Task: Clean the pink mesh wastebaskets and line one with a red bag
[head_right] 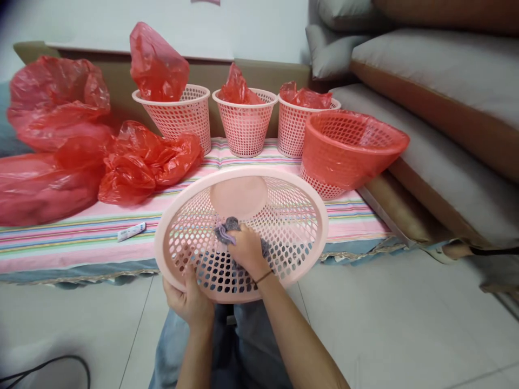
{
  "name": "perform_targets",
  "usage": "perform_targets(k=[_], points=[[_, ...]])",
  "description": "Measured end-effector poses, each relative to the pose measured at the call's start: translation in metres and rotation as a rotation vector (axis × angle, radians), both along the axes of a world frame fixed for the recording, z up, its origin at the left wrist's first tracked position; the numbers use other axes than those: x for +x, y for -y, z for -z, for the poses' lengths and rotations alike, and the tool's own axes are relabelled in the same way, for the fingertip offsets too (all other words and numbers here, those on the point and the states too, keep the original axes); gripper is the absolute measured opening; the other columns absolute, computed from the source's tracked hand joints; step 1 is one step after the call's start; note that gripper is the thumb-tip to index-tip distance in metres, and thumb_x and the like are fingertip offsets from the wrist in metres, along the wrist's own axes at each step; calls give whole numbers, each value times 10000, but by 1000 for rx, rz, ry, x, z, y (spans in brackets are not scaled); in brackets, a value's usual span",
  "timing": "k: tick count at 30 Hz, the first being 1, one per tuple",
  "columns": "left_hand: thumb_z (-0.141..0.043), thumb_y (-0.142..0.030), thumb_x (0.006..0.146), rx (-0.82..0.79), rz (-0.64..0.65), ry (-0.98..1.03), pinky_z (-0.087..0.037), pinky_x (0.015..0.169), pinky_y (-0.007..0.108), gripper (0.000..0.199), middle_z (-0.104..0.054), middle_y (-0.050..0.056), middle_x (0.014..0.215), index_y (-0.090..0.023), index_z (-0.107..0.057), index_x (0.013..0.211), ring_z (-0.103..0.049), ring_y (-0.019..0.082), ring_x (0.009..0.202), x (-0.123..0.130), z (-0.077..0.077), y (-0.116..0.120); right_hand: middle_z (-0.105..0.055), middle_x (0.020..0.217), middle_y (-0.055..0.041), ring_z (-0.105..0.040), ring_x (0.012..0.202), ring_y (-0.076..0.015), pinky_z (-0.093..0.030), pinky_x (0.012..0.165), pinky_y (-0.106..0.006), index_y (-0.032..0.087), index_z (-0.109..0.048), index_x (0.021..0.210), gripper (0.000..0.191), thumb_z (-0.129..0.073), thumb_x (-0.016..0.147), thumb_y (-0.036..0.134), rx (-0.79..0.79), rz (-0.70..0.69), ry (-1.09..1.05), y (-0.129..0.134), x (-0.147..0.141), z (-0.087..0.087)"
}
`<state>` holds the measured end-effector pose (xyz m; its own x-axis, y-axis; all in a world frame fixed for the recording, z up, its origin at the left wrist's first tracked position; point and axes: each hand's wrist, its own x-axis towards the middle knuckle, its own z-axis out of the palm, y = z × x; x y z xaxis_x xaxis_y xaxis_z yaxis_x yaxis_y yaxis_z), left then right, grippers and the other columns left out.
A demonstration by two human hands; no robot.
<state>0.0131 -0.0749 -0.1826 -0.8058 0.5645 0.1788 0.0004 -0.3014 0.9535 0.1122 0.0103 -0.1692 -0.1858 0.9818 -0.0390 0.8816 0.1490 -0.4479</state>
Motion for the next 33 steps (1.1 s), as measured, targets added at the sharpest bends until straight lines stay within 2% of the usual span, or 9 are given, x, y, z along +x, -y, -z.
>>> perform_targets(k=[5, 8, 11, 14, 18, 23, 25, 28, 33], points=[[-721, -429, 836, -83, -88, -46, -539, 963, 381, 396, -732, 76, 1121, -178, -679, 1140, -689, 243, 1073, -10, 6, 1, -624, 1059, -77, -586, 1006, -236, -453, 909, -337, 288, -754, 1160, 492, -592, 733, 106, -59, -117, -230, 71, 11, -14], [-721, -465, 816, -141, -99, -65, -567, 867, 357, 418, -732, 57, 1037, -177, -671, 1116, -704, 226, 961, -15, 9, 1, -614, 1159, -83, -571, 1105, -251, -435, 993, -373, 285, -765, 1141, 541, -581, 680, 68, -144, -139, -361, 104, 18, -23], [-714, -482, 815, -132, -72, -81, -581, 821, 345, 425, -731, 61, 1032, -181, -674, 1113, -709, 221, 922, -18, 8, 0, -611, 1199, -79, -573, 1131, -254, -427, 1016, -398, 290, -775, 1117, 566, -552, 658, 46, -233, -163, -452, 123, 26, -32], [-711, -464, 828, -90, -15, -85, -575, 879, 367, 424, -731, 83, 1109, -188, -675, 1147, -705, 243, 1008, -20, 4, -1, -633, 1172, -61, -597, 1093, -238, -443, 998, -389, 306, -778, 1105, 596, -533, 636, 33, -311, -219, -576, 127, 34, -38], [-695, -416, 859, -49, 69, -77, -548, 944, 372, 388, -725, 85, 1180, -200, -676, 1181, -687, 245, 1089, -21, -3, 2, -656, 1177, -46, -611, 1084, -225, -454, 989, -364, 287, -763, 1146, 598, -538, 652, 37, -266, -248, -703, 104, 41, -47], [-713, -379, 850, 3, 90, -137, -531, 954, 347, 297, -754, 53, 1057, -206, -729, 1091, -699, 217, 1011, -23, -12, 6, -634, 1206, -71, -600, 1065, -231, -462, 973, -350, 240, -719, 1226, 530, -537, 758, 72, 108, -58, -442, 24, 36, -51], [-717, -369, 849, 30, 115, -133, -531, 954, 345, 270, -757, 46, 1021, -209, -740, 1067, -701, 215, 996, -26, -15, 8, -637, 1184, -82, -598, 1078, -236, -456, 975, -329, 244, -702, 1260, 516, -546, 792, 90, 133, 9, -225, -12, 30, -44], [-715, -376, 848, 58, 162, -121, -525, 978, 374, 298, -750, 63, 1078, -211, -733, 1095, -695, 239, 1042, -31, -18, 9, -634, 1216, -77, -595, 1101, -249, -451, 959, -319, 300, -673, 1302, 490, -572, 844, 156, 69, 7, 15, -48, 19, -24], [-728, -416, 824, -12, 178, -171, -527, 973, 381, 334, -747, 70, 1055, -199, -731, 1078, -693, 250, 1031, -39, -13, 8, -622, 1242, -96, -591, 1104, -278, -432, 972, -358, 324, -675, 1295, 442, -603, 868, 235, 21, -14, 92, -58, 8, 11]])
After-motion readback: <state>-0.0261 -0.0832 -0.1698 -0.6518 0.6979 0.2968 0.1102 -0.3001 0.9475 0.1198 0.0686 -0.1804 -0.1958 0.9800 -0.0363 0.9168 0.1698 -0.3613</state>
